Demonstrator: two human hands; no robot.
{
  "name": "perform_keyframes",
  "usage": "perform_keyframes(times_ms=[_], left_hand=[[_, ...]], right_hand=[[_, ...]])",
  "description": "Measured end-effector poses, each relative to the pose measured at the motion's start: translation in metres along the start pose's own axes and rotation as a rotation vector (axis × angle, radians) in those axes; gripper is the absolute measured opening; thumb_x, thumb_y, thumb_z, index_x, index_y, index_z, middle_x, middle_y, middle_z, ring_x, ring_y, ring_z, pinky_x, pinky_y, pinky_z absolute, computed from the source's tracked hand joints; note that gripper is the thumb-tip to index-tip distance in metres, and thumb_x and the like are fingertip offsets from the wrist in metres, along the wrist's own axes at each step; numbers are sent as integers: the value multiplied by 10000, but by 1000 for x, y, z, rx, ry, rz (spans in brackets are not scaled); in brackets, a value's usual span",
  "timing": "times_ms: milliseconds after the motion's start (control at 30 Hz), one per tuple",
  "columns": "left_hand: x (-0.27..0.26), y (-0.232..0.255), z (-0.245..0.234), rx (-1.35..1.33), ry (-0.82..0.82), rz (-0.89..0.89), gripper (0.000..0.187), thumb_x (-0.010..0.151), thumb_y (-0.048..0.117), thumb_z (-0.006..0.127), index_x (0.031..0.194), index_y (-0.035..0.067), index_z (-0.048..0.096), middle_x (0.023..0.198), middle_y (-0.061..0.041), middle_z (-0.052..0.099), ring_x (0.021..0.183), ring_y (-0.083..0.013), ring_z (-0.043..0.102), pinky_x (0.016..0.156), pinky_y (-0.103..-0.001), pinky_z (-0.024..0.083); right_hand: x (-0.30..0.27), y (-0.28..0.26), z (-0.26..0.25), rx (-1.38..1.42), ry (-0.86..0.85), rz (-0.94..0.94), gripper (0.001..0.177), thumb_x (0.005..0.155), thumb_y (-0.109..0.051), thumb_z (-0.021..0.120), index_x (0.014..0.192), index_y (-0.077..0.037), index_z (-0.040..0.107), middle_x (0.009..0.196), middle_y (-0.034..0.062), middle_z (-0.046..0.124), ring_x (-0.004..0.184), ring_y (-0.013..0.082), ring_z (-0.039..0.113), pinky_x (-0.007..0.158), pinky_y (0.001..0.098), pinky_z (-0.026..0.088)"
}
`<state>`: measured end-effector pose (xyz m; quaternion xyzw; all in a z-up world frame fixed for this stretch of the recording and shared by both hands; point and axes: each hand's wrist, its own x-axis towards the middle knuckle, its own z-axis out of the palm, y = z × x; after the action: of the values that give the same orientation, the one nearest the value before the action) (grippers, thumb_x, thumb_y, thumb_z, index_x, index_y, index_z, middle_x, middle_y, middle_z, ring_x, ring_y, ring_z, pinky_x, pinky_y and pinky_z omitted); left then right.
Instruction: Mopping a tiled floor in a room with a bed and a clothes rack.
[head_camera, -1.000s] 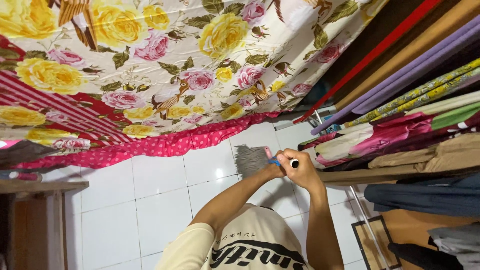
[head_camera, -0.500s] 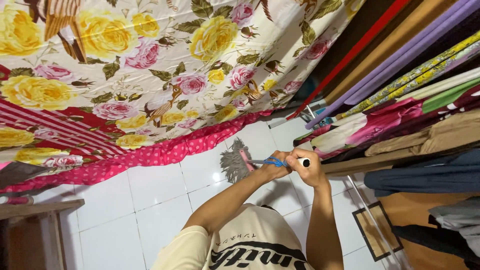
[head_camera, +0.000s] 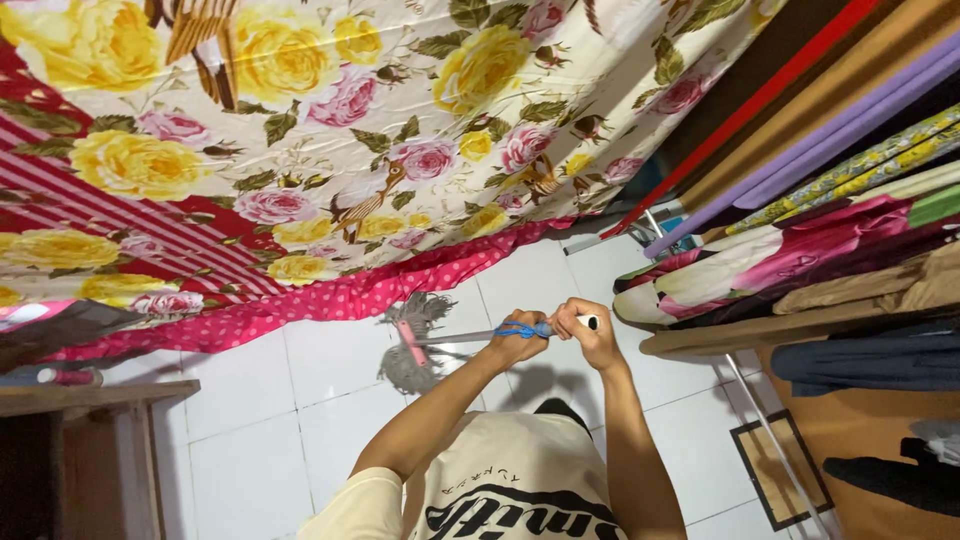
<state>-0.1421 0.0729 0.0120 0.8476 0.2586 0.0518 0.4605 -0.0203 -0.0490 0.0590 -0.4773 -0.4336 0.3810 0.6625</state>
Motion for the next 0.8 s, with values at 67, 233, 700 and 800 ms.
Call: perform_keyframes(times_ms=[67, 233, 700, 800], left_hand=[[-5, -25, 2, 15, 36, -9, 254, 828, 175, 592, 966, 35, 753, 897, -267, 721, 881, -451, 702, 851, -504, 565], [-20, -82, 8, 90, 95, -113, 249, 843, 199, 602, 943, 38, 764, 911, -272, 716, 916, -458, 695, 878, -507, 556], [-11, -90, 31, 153, 191, -117, 264, 870, 256, 629, 755, 30, 702, 813, -234, 709, 822, -450, 691, 824, -521, 548], [-2, -52, 38, 96, 117, -122, 249, 899, 245, 614, 789, 48, 719, 803, -239, 711, 837, -449, 685, 816, -534, 536]], right_hand=[[-1, 29, 9, 26, 38, 30, 358, 1038, -182, 596, 727, -57, 473, 662, 39, 515, 651, 131, 476, 844, 374, 528], [-3, 71, 39, 67, 91, 98, 374, 1052, -195, 570, 719, -55, 473, 648, 36, 509, 642, 141, 492, 858, 386, 533], [4, 60, 28, -44, -9, 122, 374, 1014, -119, 592, 667, -24, 489, 614, 36, 530, 597, 122, 506, 624, 312, 481], [-2, 36, 5, -127, 34, 127, 370, 999, -118, 602, 650, -17, 533, 613, 36, 576, 585, 113, 521, 581, 290, 468]])
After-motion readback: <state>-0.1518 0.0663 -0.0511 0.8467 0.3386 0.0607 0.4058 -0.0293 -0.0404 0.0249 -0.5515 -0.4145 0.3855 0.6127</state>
